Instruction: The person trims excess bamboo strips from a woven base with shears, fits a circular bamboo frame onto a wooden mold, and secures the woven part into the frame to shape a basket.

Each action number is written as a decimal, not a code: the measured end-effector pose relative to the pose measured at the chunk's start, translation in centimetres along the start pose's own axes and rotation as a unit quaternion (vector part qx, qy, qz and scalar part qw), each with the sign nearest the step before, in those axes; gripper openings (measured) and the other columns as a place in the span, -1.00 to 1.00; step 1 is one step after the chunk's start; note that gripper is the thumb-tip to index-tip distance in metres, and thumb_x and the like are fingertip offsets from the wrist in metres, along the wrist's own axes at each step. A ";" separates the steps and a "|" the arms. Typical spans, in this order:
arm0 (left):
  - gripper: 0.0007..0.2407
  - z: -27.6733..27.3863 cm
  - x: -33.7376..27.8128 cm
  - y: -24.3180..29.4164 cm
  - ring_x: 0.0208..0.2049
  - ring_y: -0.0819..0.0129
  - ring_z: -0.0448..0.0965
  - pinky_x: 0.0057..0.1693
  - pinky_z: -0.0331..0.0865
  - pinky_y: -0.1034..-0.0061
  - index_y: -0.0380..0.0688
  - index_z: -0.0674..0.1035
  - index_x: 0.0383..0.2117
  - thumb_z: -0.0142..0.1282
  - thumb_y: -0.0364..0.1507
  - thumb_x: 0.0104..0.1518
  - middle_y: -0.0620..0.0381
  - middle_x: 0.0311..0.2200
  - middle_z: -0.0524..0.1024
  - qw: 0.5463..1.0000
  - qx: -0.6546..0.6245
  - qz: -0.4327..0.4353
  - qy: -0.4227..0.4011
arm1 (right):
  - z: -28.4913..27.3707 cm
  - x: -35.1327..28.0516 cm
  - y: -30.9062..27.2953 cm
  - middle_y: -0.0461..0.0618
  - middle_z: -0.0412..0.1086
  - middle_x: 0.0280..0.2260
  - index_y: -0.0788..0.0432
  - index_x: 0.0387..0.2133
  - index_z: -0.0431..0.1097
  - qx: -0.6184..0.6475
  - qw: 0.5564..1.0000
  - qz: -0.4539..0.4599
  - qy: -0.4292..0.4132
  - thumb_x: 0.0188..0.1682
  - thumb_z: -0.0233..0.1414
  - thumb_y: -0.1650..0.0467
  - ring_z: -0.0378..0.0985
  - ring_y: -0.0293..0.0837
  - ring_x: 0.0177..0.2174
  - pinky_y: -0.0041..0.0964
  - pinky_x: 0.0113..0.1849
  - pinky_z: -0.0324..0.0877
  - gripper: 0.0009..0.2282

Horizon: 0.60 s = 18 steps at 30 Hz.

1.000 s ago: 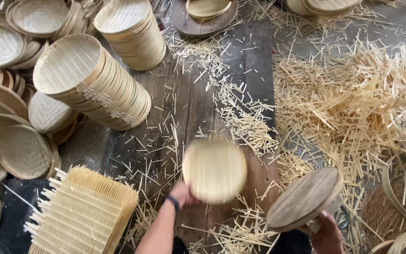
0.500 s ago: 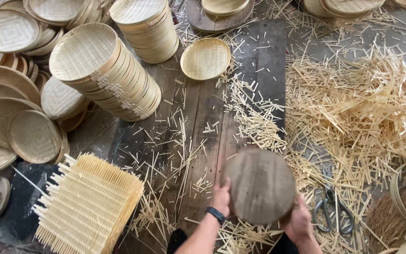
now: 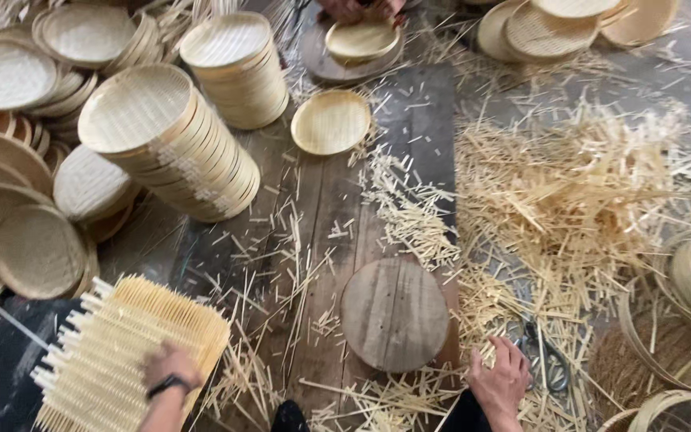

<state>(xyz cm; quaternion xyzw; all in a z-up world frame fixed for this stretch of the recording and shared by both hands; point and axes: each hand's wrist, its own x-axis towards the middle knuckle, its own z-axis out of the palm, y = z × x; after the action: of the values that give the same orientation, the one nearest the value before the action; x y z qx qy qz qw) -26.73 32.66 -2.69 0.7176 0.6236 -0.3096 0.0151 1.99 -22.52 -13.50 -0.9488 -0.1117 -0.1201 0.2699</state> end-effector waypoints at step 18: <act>-0.59 -5.9 3.0 -5.5 -0.07 0.09 0.74 0.09 0.59 0.28 0.07 0.70 0.00 0.27 -0.11 0.02 -0.05 -0.11 0.73 0.926 -0.263 0.189 0.192 | 1.1 -2.5 -0.6 -0.03 0.47 -0.22 0.05 -0.37 0.57 0.059 0.982 0.126 -0.126 -0.16 0.17 0.31 0.52 0.02 -0.13 -0.06 -0.05 0.37 -0.86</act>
<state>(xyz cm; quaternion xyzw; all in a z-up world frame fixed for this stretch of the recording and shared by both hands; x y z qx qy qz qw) -29.13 38.92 2.66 0.8382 0.5262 0.0175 0.1420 -0.32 -21.75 -14.83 -0.9452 -0.0310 0.0427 0.3221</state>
